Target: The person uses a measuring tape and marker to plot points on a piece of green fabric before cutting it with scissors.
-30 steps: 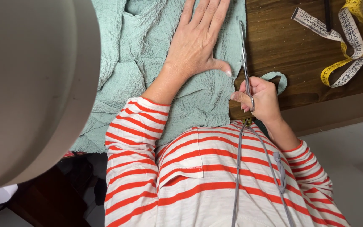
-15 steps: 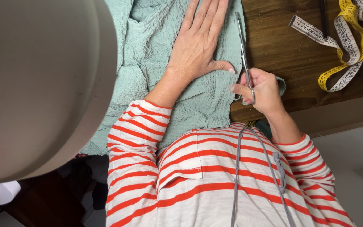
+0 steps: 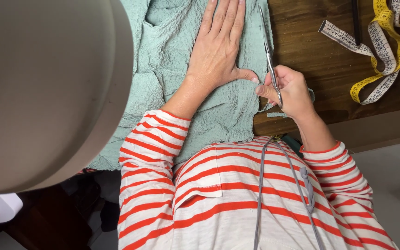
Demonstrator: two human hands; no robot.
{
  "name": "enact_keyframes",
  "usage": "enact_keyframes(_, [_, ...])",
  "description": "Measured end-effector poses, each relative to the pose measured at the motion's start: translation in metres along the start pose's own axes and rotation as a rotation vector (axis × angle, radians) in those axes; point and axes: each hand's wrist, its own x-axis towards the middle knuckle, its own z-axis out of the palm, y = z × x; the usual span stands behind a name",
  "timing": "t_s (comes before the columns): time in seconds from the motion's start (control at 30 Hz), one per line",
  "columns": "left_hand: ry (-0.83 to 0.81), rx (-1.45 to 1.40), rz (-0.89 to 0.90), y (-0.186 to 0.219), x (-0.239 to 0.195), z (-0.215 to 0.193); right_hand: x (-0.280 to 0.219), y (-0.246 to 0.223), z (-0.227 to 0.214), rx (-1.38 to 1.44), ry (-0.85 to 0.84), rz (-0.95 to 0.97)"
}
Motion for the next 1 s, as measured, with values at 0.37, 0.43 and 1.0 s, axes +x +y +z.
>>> enact_keyframes(0.37, [0.022,0.038,-0.09,0.008,-0.009,-0.001,-0.018,0.005,-0.001,-0.037,0.057,0.116])
enact_keyframes(0.43, [0.057,0.066,-0.124,0.011,-0.01,0.008,-0.023,0.014,-0.003,-0.029,0.055,0.127])
enact_keyframes(1.0, [0.19,0.131,-0.101,-0.009,0.0,0.01,0.007,-0.005,0.0,0.039,-0.08,0.011])
